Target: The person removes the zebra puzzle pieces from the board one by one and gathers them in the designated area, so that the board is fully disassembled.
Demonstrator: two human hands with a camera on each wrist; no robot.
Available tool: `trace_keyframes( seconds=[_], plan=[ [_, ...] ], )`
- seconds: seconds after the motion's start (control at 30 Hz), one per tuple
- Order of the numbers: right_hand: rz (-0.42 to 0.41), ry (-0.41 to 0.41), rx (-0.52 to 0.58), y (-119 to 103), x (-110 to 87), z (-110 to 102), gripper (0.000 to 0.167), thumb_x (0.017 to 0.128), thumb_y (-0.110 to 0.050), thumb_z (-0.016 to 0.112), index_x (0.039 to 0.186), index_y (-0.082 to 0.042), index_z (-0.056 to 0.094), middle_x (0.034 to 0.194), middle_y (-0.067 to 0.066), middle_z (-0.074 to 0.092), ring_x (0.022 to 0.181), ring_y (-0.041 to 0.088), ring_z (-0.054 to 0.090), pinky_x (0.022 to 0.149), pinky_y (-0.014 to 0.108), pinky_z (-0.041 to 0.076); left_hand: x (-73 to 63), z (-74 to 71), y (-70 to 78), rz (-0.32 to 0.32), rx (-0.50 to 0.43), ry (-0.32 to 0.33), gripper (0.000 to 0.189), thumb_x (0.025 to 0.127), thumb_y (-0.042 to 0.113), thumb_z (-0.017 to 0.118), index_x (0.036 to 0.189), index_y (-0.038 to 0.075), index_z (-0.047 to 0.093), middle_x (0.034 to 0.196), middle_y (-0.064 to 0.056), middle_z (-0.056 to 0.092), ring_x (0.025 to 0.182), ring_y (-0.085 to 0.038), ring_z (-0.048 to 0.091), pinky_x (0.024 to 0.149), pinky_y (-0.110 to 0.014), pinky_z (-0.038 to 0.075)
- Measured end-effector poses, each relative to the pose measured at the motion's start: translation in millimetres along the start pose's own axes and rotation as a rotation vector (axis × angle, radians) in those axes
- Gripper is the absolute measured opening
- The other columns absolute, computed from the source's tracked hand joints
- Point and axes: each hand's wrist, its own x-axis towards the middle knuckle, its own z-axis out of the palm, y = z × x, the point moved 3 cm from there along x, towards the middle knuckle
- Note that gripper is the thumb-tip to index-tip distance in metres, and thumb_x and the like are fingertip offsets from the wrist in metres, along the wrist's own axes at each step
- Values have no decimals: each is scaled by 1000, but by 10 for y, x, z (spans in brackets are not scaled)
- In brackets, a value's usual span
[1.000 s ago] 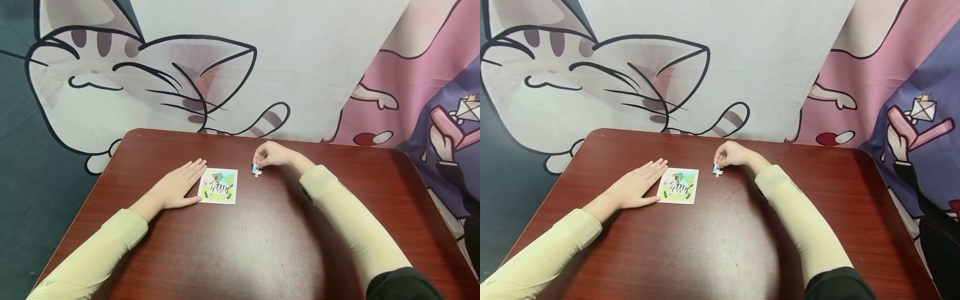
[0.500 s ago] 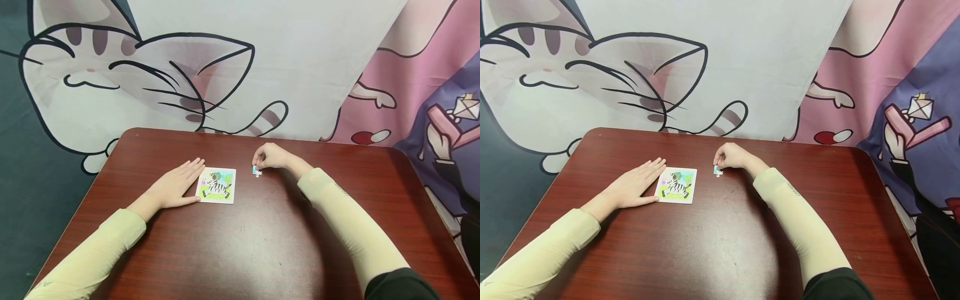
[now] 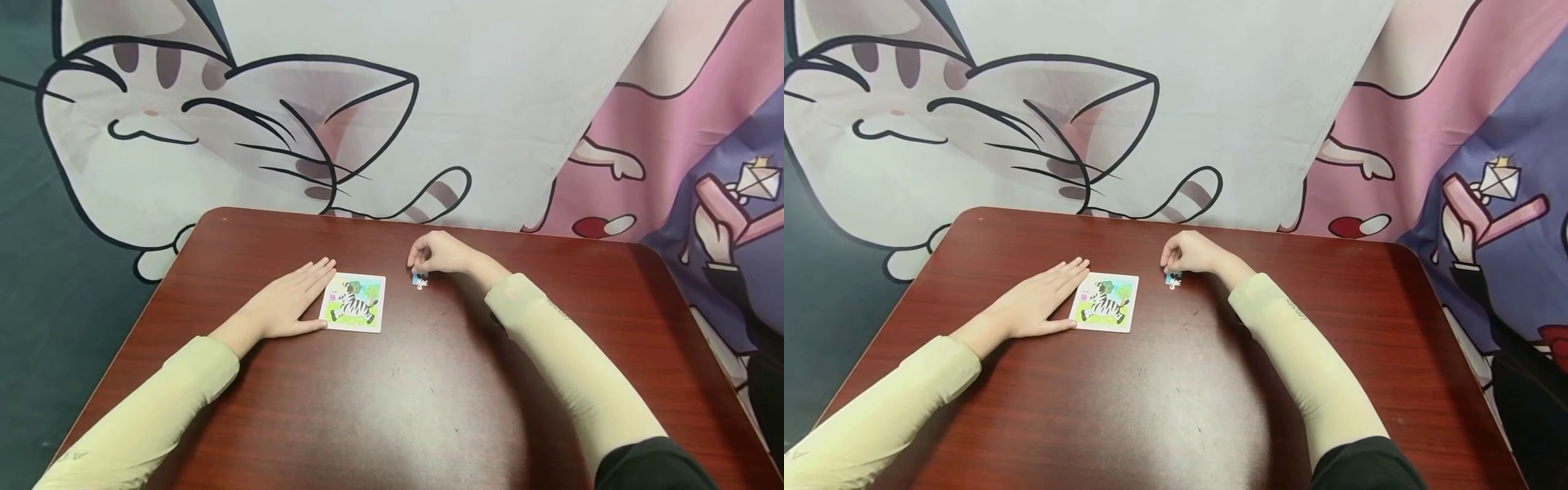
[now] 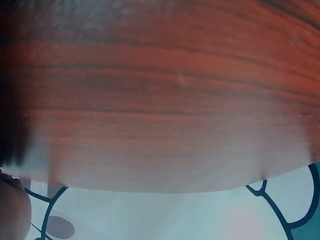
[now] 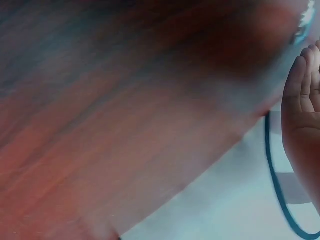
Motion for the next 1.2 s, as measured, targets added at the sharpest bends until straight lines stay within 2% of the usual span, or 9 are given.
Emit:
trace_keyframes(
  seconds=[0.23, 0.67, 0.93, 1.2],
  plan=[
    [-59, -13, -23, -270, 121, 51, 6, 90, -5, 78, 96, -6, 79, 87, 4, 78, 81, 11, 69, 81, 26, 58, 1, 6, -3, -8, -10, -12, 98, 99, 60, 61, 166, -3, 28, 176, -20, 25, 165, -33, 23, 135, -48, 25],
    [-139, -57, 16, -632, 453, 379, 17, 90, -1, 80, 107, -1, 78, 102, 12, 78, 90, 16, 71, 84, 22, 60, -6, 9, -3, -20, -36, -18, 99, 100, 61, 61, 166, -3, 26, 176, -19, 23, 166, -32, 22, 135, -47, 24],
    [-146, -79, -42, -762, 583, 551, 20, 89, -4, 83, 109, -5, 78, 103, 7, 74, 93, 14, 69, 86, 20, 60, -12, 17, -6, -20, -35, -16, 98, 100, 61, 60, 166, -3, 26, 176, -19, 23, 165, -32, 23, 135, -47, 24],
    [-143, -130, -94, -826, 645, 632, 22, 91, -6, 82, 112, -5, 77, 108, 8, 72, 98, 17, 68, 90, 21, 58, -7, 29, 2, -24, -31, -17, 98, 100, 61, 60, 166, -3, 26, 176, -19, 24, 165, -32, 22, 136, -47, 24]
  ],
)
